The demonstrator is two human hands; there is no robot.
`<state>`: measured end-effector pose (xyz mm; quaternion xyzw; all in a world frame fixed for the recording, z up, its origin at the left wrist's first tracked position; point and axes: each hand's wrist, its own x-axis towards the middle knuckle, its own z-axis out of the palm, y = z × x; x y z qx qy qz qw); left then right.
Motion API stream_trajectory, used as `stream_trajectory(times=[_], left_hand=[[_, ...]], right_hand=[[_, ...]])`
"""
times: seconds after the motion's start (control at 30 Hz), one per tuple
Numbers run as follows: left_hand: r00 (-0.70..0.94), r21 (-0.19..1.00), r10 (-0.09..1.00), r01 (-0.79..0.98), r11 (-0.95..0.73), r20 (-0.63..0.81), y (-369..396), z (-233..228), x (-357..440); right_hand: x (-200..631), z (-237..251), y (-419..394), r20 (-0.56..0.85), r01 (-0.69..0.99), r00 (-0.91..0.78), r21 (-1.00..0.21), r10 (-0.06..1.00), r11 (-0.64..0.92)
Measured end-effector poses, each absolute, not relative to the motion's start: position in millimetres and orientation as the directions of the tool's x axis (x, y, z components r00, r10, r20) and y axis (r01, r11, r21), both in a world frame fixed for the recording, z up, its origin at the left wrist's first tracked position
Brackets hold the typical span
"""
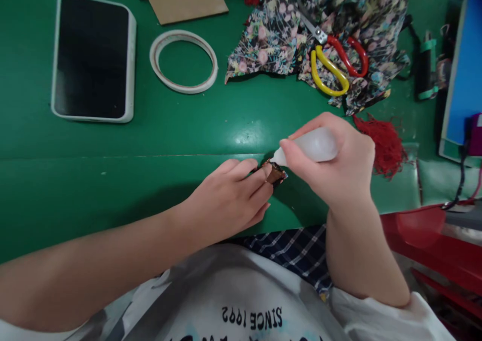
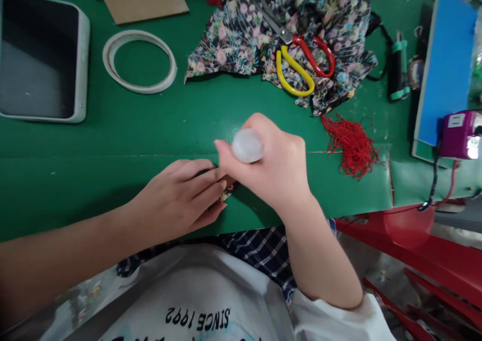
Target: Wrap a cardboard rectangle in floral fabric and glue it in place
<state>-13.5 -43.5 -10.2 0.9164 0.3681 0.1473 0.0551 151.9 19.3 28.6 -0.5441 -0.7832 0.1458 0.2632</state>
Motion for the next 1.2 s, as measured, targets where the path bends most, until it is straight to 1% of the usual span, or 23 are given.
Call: stream_trajectory(times=[0.07, 0.13, 0.43, 0.5, 0.67, 0.77, 0.83, 0.97, 1.1, 1.13, 1.2], left_hand=[[0.682, 0.214, 0.708, 0.675, -0.706, 0.183, -43.7, -9.2, -12.4], [0.685, 0.204, 0.712, 0.683, -0.701, 0.155, -43.5, -7.9, -11.5], [0.693, 0.146, 0.708, 0.693, -0.706, 0.136, -42.9, -5.0, -9.9], [0.691, 0.144, 0.710, 0.695, -0.704, 0.138, -42.9, -5.1, -9.7], [0.692, 0.149, 0.710, 0.694, -0.704, 0.133, -41.8, -3.9, -9.5], [0.698, 0.153, 0.705, 0.689, -0.708, 0.121, -41.8, -3.0, -10.0], [0.699, 0.146, 0.703, 0.687, -0.712, 0.131, -42.3, -3.2, -10.5], [0.696, 0.125, 0.695, 0.685, -0.718, 0.182, -43.3, -6.3, -11.1], [0.690, 0.136, 0.688, 0.677, -0.724, 0.226, -43.9, -8.4, -11.6], [0.687, 0.144, 0.688, 0.675, -0.723, 0.234, -44.1, -8.3, -11.8], [0.679, 0.163, 0.694, 0.677, -0.718, 0.238, -44.2, -7.6, -12.4]], right_hand=[[157.8, 23.2, 21.0, 0.257, 0.741, -0.168, -0.603, 0.952, 0.294], [162.3, 18.4, 22.0, 0.260, 0.700, -0.102, -0.667, 0.960, 0.255], [164.1, 17.2, 23.4, 0.218, 0.627, -0.053, -0.752, 0.974, 0.203], [164.7, 15.4, 23.9, 0.211, 0.575, -0.039, -0.795, 0.977, 0.194], [174.2, 6.8, 29.6, 0.194, 0.382, 0.024, -0.908, 0.981, 0.170], [186.8, 8.5, 35.6, 0.141, 0.327, 0.069, -0.938, 0.988, 0.111], [196.5, 12.3, 39.2, 0.116, 0.281, 0.062, -0.955, 0.991, 0.094], [208.9, 12.4, 43.0, 0.122, 0.305, -0.041, -0.944, 0.992, 0.129], [205.6, -7.0, 44.2, 0.152, 0.251, -0.081, -0.953, 0.985, 0.168], [203.9, -13.2, 44.4, 0.178, 0.269, -0.077, -0.944, 0.981, 0.192], [201.6, -24.1, 44.6, 0.224, 0.369, -0.080, -0.899, 0.971, 0.238]])
